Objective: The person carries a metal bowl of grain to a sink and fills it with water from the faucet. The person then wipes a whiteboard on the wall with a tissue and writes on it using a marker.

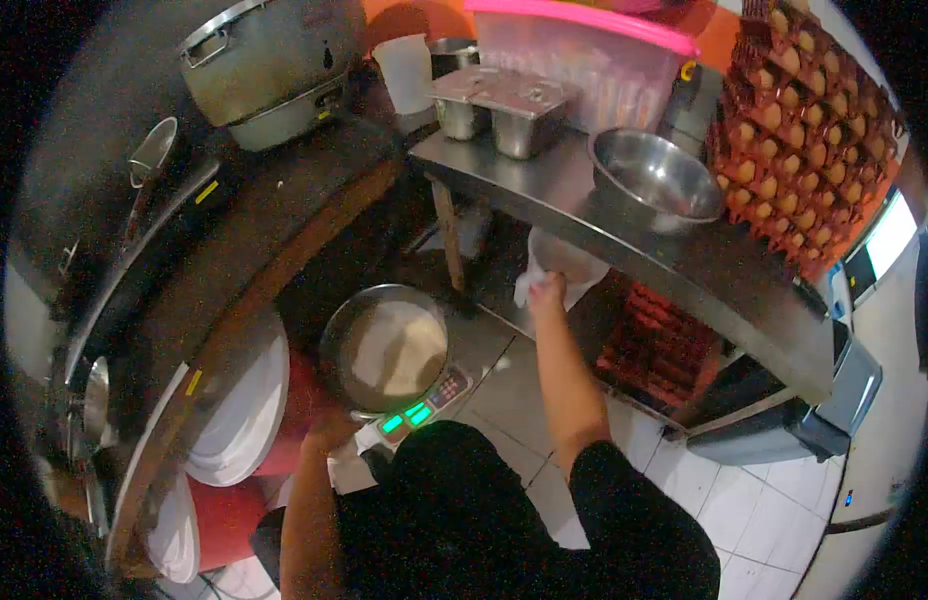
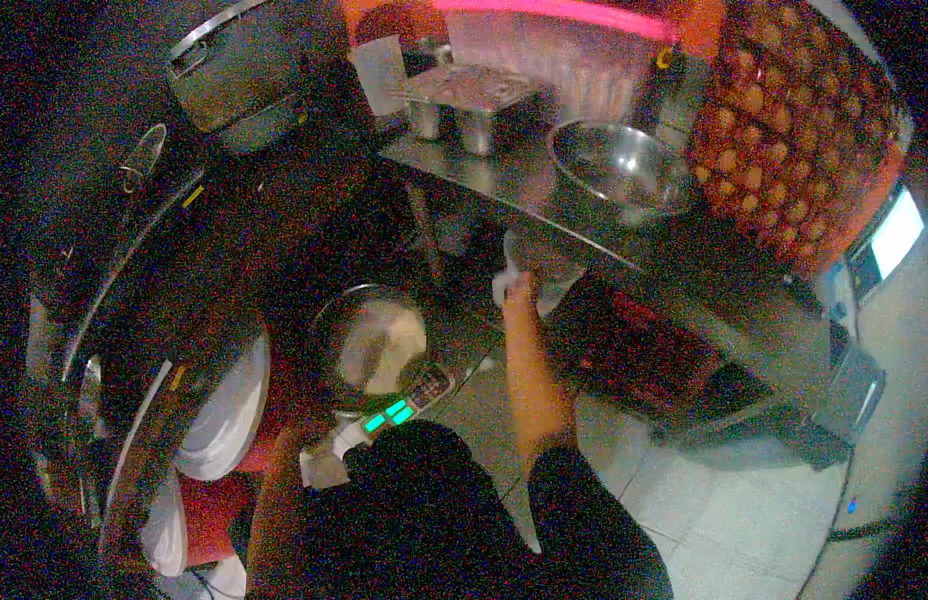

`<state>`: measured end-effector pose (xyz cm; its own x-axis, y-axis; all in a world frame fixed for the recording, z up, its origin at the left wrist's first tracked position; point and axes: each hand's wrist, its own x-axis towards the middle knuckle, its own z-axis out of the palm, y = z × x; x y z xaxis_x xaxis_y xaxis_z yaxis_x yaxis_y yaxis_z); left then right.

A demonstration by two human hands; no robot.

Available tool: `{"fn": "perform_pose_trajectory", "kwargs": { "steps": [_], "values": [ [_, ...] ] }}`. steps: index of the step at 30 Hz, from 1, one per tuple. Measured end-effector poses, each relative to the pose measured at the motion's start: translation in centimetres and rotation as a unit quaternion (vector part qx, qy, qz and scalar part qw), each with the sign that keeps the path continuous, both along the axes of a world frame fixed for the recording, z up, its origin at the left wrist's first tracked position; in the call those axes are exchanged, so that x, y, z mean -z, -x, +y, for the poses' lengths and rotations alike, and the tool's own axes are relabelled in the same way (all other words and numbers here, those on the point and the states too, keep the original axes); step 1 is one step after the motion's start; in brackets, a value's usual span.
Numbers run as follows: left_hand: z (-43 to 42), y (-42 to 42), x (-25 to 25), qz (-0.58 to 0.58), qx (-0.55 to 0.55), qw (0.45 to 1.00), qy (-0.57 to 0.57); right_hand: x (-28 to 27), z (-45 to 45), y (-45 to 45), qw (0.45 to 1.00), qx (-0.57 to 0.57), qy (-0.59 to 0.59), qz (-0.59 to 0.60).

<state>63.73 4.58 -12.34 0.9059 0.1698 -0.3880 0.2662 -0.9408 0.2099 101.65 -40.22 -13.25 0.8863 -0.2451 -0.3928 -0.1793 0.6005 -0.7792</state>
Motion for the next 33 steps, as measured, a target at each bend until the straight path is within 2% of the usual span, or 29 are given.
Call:
{"fn": "perform_pose_trajectory", "kwargs": {
  "steps": [3,4,6,9,11,12,15,16,17,19,21,23,24,26,27,29,30,32,33],
  "values": [
    [0.4,-0.7,1.0,-0.021,-0.091,0.995,0.029,-0.5,-1.9,5.0,0.993,0.013,-0.119,-0.017],
    [0.2,-0.9,1.1,-0.033,-0.119,0.992,0.038,-4.5,-2.2,8.7,0.990,-0.001,-0.137,-0.013],
    [-0.2,-1.4,1.5,-0.060,-0.162,0.984,0.051,-7.7,-2.4,12.7,0.996,0.003,-0.085,-0.028],
    [-0.3,-0.9,2.8,-0.091,-0.205,0.972,0.069,-8.9,-3.8,14.6,0.992,-0.010,0.070,-0.104],
    [-0.4,-0.7,3.2,-0.101,-0.224,0.966,0.080,-11.1,-4.2,15.9,0.977,-0.106,0.093,-0.159],
    [-0.5,-0.5,3.5,-0.103,-0.233,0.963,0.084,-13.7,-3.1,17.5,0.975,-0.136,0.077,-0.158],
    [-0.8,-0.4,3.7,-0.098,-0.255,0.957,0.100,-12.8,-2.3,16.9,0.944,-0.287,0.044,-0.155],
    [-0.9,-0.7,3.9,-0.096,-0.260,0.955,0.105,-11.8,-1.7,16.7,0.942,-0.308,0.059,-0.119],
    [-0.9,-1.1,3.8,-0.093,-0.265,0.953,0.110,-11.0,-0.6,16.0,0.937,-0.311,0.148,-0.062],
    [-0.8,-1.6,4.1,-0.088,-0.273,0.950,0.122,-10.3,2.4,15.3,0.895,-0.301,0.325,0.051],
    [-0.6,-2.0,4.5,-0.083,-0.280,0.947,0.131,-1.5,5.1,12.1,0.824,-0.333,0.456,0.038],
    [0.1,-2.8,4.8,-0.082,-0.287,0.944,0.141,1.5,8.4,11.4,0.724,-0.346,0.595,0.045],
    [0.3,-3.0,5.0,-0.082,-0.291,0.942,0.143,1.4,11.0,12.3,0.659,-0.343,0.667,0.057],
    [1.0,-3.6,5.3,-0.084,-0.297,0.939,0.153,-0.2,14.3,13.7,0.574,-0.372,0.726,0.072],
    [1.4,-3.7,5.6,-0.084,-0.299,0.937,0.157,-1.8,15.2,14.4,0.557,-0.407,0.720,0.076],
    [1.6,-3.9,6.4,-0.087,-0.307,0.933,0.166,-0.8,17.4,13.9,0.571,-0.407,0.702,0.124],
    [1.4,-3.6,6.5,-0.087,-0.312,0.931,0.170,2.7,18.4,13.2,0.600,-0.375,0.686,0.169],
    [1.2,-3.4,6.8,-0.092,-0.320,0.926,0.176,5.5,18.8,13.3,0.590,-0.363,0.700,0.172],
    [1.3,-3.6,6.7,-0.096,-0.324,0.925,0.175,6.0,18.7,13.5,0.552,-0.384,0.729,0.129]
  ]
}}
